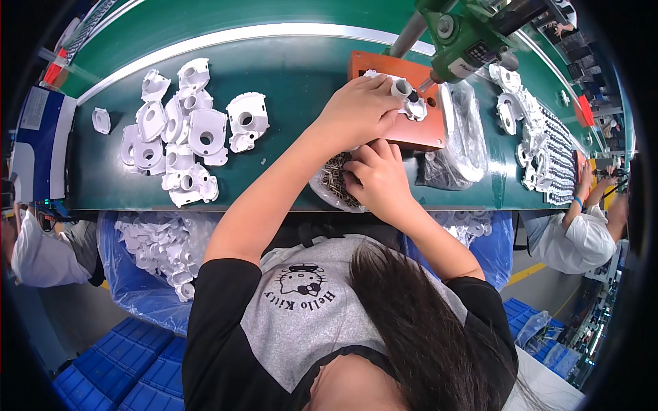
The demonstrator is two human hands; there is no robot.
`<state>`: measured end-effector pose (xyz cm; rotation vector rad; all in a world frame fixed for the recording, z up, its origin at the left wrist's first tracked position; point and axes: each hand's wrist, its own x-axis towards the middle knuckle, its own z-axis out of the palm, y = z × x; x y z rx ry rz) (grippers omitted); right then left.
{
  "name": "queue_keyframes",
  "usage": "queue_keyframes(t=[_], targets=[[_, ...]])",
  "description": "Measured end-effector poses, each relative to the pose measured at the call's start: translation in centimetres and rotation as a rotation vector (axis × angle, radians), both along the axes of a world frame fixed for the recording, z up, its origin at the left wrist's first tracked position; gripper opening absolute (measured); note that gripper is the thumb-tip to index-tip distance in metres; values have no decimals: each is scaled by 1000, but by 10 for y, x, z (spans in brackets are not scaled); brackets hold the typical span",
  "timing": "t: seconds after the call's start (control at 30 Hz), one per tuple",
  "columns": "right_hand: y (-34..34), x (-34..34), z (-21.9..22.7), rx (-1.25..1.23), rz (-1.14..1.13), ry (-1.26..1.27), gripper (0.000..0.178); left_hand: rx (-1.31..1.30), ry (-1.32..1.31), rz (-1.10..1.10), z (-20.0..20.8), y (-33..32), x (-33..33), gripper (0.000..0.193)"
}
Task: Assemble small plastic components using a manual press machine on a production line.
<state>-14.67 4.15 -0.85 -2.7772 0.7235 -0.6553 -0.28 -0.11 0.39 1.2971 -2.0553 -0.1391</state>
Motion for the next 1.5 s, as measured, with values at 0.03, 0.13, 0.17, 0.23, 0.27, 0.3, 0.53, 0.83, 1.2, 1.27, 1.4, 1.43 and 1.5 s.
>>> queue_keyframes(t=[0.03,0.13,0.17,0.23,0.27,0.3,0.53,0.83,1.2,1.27,1.4,1.43,1.5], targets=[[0,0,-1,-9,8,-5,16,0,2,1,1,0,0,19],[0,1,-3,-21,3,-17,16,-13,4,3,-1,0,0,18],[0,2,-3,-20,3,-17,16,-26,4,3,-2,0,0,19],[1,3,-4,12,16,-29,16,-21,6,6,-1,0,0,19],[1,3,-4,13,16,-29,16,-17,8,9,-1,0,0,19],[0,3,-4,17,19,-28,16,-15,8,9,-1,0,0,19],[-6,-3,8,111,75,-93,14,-35,13,3,-3,-1,-1,19],[-73,-51,70,536,-227,-239,8,-140,20,32,-3,0,-1,17],[-139,-53,39,775,-299,-325,26,42,-23,-1,6,3,-1,22],[-144,-53,35,775,-284,-334,26,44,-44,14,7,3,-1,23],[-154,-55,31,826,-278,-313,25,55,-43,26,5,2,-1,23],[-154,-55,32,829,-278,-312,25,70,-41,25,6,2,-1,24],[-154,-54,36,848,-252,-305,25,88,-38,25,4,2,-2,24]])
